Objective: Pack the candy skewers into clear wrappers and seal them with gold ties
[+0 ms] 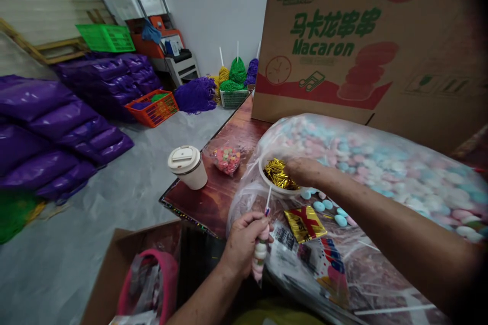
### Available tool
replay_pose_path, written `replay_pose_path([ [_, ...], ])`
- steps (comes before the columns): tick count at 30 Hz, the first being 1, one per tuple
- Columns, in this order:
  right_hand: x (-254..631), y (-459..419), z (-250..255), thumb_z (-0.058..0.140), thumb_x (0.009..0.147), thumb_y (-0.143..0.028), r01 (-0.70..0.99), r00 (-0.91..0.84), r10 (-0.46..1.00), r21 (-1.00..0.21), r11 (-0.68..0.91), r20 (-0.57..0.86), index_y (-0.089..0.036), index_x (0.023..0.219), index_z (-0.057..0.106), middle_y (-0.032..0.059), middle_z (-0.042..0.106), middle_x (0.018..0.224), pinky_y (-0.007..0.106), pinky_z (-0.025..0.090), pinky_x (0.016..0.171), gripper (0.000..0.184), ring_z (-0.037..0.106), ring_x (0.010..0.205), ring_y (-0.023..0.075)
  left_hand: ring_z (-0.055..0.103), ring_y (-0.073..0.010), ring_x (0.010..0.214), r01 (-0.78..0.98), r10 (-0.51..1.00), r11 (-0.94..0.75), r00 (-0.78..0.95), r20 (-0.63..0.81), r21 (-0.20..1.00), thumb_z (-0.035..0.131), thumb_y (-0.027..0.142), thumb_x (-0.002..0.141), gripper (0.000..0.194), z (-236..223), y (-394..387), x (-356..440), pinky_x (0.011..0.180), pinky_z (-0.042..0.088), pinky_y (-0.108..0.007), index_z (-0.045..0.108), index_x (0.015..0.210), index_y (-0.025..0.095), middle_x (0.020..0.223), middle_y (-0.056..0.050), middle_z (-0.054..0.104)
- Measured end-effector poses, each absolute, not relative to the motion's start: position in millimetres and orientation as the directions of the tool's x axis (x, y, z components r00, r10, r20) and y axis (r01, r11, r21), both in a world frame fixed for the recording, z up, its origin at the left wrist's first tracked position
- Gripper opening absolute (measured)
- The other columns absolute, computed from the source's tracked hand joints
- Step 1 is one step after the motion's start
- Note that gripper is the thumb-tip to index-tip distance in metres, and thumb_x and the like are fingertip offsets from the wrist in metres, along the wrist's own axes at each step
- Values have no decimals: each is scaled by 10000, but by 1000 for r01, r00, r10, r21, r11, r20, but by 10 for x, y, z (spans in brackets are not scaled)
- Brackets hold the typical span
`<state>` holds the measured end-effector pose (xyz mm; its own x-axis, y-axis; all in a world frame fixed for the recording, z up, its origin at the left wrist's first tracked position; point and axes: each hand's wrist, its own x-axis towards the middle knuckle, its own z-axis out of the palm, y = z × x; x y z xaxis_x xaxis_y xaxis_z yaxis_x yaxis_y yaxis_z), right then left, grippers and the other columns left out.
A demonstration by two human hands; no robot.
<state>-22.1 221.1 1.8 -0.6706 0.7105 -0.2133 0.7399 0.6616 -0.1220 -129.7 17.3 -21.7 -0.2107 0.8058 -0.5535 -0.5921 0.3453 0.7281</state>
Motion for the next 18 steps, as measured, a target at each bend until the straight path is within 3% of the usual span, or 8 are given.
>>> replay_pose_path([
  [3, -49, 2093, 295, 576, 714, -89, 762, -647, 744, -147, 630, -167, -146, 680, 635, 61, 627, 683, 239, 417, 562, 89, 579, 642, 167, 536, -101, 487, -592, 824, 333, -196, -531, 734, 711, 304, 536, 250, -177, 187, -1242, 432, 376, -180, 592, 675, 133, 595, -7, 604],
  [6, 243, 1723, 463, 447, 812, -173, 777, -615, 784, -236, 584, -85, -155, 769, 634, 31, 596, 636, 220, 387, 504, 193, 537, 557, 134, 512, -97, 471, -587, 837, 317, -197, -511, 745, 697, 311, 549, 237, -152, 258, -1124, 441, 370, -189, 591, 667, 136, 544, 10, 569],
  [7, 344, 1543, 463, 404, 846, -216, 755, -619, 783, -321, 572, -63, -162, 793, 630, 17, 579, 613, 209, 385, 495, 238, 521, 538, 120, 502, -94, 470, -577, 844, 313, -195, -500, 754, 690, 305, 556, 222, -148, 286, -1072, 444, 364, -188, 590, 662, 137, 523, 18, 551],
  [9, 519, 1153, 378, 419, 856, -308, 540, -676, 737, -689, 484, -11, -169, 823, 637, 9, 568, 615, 203, 397, 500, 261, 519, 559, 118, 466, -82, 457, -561, 865, 310, -169, -473, 767, 671, 281, 569, 183, -148, 332, -952, 447, 348, -184, 589, 660, 144, 484, 38, 511],
  [12, 682, 671, 156, 445, 852, -367, 308, -600, 799, -915, 259, 24, -172, 957, 636, 0, 521, 595, 209, 392, 488, 293, 494, 544, 112, 417, -70, 438, -525, 905, 322, -74, -419, 788, 624, 233, 583, 104, -149, 363, -759, 452, 334, -186, 571, 617, 150, 454, 53, 465],
  [15, 787, 462, 8, 430, 863, -421, 190, -465, 883, -982, 26, -67, -156, 1222, 473, -41, 439, 573, 200, 337, 415, 449, 405, 438, 83, 380, -53, 431, -411, 939, 312, -6, -345, 857, 577, 204, 620, 151, -141, 354, -591, 442, 300, -179, 501, 506, 141, 465, 43, 449],
  [18, 889, 421, -31, 446, 863, -415, 116, -448, 892, -993, -19, -69, -180, 1350, 267, -39, 455, 655, 190, 317, 424, 569, 379, 465, 74, 392, -55, 442, -355, 942, 322, 31, -334, 878, 572, 217, 646, 153, -131, 330, -464, 457, 309, -178, 516, 529, 135, 476, 41, 447],
])
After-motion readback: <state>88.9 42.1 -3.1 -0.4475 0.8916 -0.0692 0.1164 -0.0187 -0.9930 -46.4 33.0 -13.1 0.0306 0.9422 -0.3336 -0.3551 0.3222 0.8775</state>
